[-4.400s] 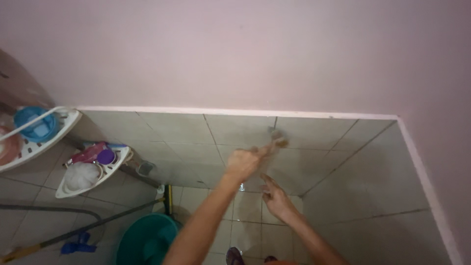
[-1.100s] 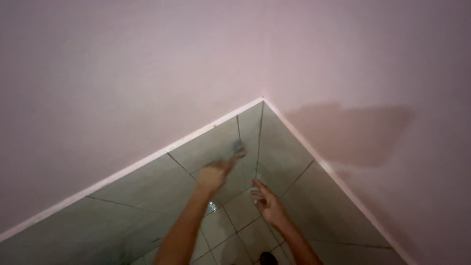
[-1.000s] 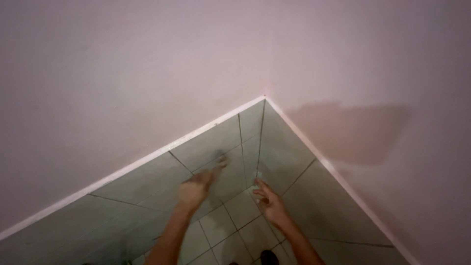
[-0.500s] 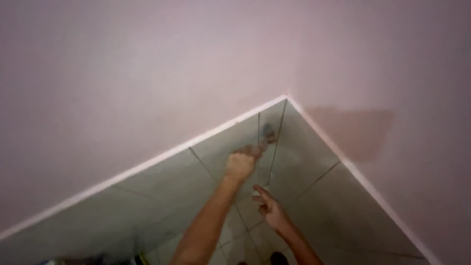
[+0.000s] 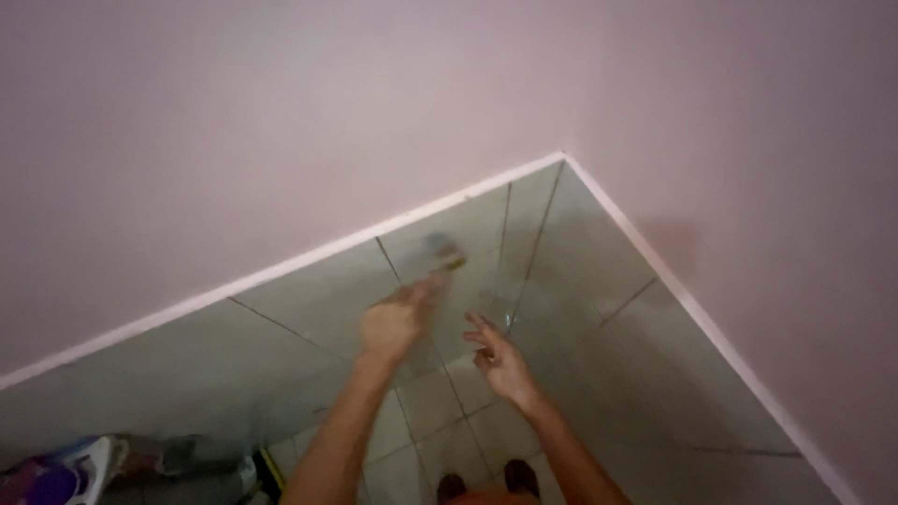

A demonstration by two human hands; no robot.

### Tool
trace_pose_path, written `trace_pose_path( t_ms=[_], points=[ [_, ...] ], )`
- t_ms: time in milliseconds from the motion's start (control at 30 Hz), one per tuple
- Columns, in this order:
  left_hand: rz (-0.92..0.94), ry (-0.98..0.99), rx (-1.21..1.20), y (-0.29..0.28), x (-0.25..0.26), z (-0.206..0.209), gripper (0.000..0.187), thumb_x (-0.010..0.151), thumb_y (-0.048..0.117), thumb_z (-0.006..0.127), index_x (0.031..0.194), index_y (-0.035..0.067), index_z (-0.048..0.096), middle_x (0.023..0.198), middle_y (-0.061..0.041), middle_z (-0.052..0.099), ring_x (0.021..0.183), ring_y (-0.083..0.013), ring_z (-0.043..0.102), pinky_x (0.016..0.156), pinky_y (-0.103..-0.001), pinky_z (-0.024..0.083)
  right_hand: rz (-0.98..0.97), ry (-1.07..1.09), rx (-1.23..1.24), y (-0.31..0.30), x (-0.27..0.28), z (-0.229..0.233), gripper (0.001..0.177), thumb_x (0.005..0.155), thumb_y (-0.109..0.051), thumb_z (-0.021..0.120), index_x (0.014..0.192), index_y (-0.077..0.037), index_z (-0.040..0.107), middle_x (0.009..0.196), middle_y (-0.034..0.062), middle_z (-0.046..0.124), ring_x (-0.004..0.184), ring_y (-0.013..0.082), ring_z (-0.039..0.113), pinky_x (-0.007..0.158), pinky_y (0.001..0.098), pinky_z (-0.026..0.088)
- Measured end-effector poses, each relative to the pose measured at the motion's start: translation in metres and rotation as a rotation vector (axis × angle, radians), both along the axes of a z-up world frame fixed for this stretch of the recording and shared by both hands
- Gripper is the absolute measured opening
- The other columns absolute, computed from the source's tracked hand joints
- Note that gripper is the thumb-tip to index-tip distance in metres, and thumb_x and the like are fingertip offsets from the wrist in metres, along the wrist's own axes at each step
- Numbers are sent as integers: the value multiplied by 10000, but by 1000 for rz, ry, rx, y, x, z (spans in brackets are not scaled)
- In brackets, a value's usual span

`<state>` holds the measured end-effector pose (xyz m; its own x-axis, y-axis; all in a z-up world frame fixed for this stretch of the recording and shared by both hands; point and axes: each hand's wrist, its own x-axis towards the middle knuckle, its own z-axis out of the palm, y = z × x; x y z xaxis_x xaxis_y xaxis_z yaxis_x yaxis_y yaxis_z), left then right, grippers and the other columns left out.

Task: The person scrubs the bathroom wall and floor tiles by hand using a small brush after pouring a cleaning solution from a packet onto the surface.

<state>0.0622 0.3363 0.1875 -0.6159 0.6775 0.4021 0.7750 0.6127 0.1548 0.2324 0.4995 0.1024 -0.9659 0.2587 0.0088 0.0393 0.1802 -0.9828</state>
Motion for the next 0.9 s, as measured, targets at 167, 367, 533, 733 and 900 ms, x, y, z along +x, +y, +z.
trace_pose_path(
  t_ms=[167,367,533,733,900],
  points=[
    [-171,34,-22,50,-13,19,624,777,377,646,1382,223,648,862,-80,743,628,-234,696,476,-382,541,61,-66,21,-21,-18,50,802,869,171,459,1591,-151,321,1629,71,419,1351,232,592,900,295,518],
    [17,82,95,-84,-13,30,312,1003,388,567,1303,353,645,928,-6,747,580,-148,606,415,-315,475,76,-143,21,-35,0,35,765,898,154,500,1582,-153,349,1608,51,443,1350,228,586,992,308,506],
    [172,-105,-132,-148,-6,35,397,984,406,612,1373,331,641,817,-29,740,481,-150,634,367,-329,492,61,-137,12,-40,0,34,768,888,157,500,1575,-157,361,1604,51,456,1362,216,577,1011,308,503],
    [-69,-15,127,-56,-14,5,296,965,281,601,1249,232,669,1012,-87,757,663,-238,715,532,-373,571,118,-254,108,-66,-22,80,781,935,93,526,1629,-197,319,1557,71,543,1268,258,614,990,282,506],
    [-101,-43,-11,-46,-23,6,395,924,328,647,1306,227,659,1063,-100,747,665,-276,713,493,-417,566,200,-113,98,-78,-47,83,770,910,120,501,1597,-153,285,1638,86,394,1349,204,584,985,292,500]
  ],
)
